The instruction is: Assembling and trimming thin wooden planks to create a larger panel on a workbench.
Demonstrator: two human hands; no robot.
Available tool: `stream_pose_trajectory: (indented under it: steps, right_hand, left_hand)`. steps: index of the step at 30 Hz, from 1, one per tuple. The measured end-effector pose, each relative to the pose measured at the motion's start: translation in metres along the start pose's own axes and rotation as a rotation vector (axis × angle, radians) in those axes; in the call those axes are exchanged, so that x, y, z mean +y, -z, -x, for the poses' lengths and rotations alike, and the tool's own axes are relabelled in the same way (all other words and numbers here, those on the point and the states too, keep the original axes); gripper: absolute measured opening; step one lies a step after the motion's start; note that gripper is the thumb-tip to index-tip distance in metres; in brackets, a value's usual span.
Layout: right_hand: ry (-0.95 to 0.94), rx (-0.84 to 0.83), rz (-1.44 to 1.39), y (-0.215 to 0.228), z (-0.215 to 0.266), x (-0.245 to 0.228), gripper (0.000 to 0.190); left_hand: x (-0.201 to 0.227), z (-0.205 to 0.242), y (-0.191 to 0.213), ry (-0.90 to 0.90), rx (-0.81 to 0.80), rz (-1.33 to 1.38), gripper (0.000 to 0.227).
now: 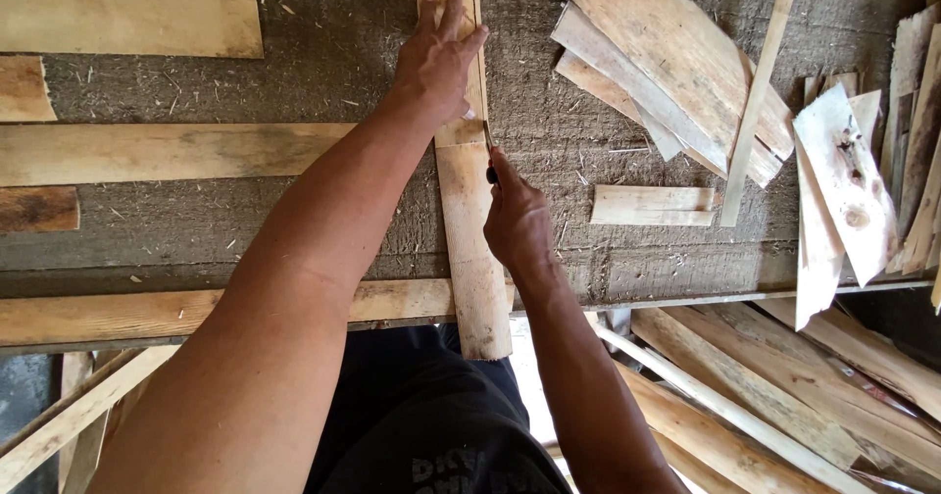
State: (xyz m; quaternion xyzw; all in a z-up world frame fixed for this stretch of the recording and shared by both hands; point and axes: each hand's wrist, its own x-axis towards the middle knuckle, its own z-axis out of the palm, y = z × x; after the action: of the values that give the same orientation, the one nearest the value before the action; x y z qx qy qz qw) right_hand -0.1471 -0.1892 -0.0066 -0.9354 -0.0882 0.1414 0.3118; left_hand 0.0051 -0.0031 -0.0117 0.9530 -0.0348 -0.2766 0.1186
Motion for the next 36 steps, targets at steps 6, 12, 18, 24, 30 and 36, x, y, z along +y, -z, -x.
stream_pose_trajectory:
  steps: [6, 12, 18, 24, 30, 36]
  right_hand:
    - [-0.083, -0.062, 0.037, 0.011, 0.006, -0.015, 0.046]
    - [-0.135, -0.086, 0.067, 0.012, 0.015, -0.016, 0.048]
    - [-0.117, -0.153, 0.056, 0.026, 0.005, -0.009, 0.049]
    - [-0.118, -0.124, -0.029, 0.057, 0.002, -0.034, 0.045]
    - [-0.113, 0.048, 0.16, -0.008, 0.055, 0.028, 0.036]
    - [-0.199, -0.026, 0.253, -0.01, 0.095, -0.016, 0.079]
  left_hand:
    - [0.001, 0.005, 0.006, -0.018, -0.023, -0.029, 0.118]
    - [0.004, 0.005, 0.01, -0.001, -0.06, -0.06, 0.119]
    - [-0.001, -0.005, -0.003, -0.051, -0.016, -0.146, 0.121]
    - [0.002, 0.009, 0.012, -0.013, -0.063, -0.066, 0.116]
    - [-0.002, 0.011, 0.008, -0.056, 0.007, -0.028, 0.124]
    - [-0.005, 0.002, -0.006, -0.093, 0.092, -0.026, 0.136]
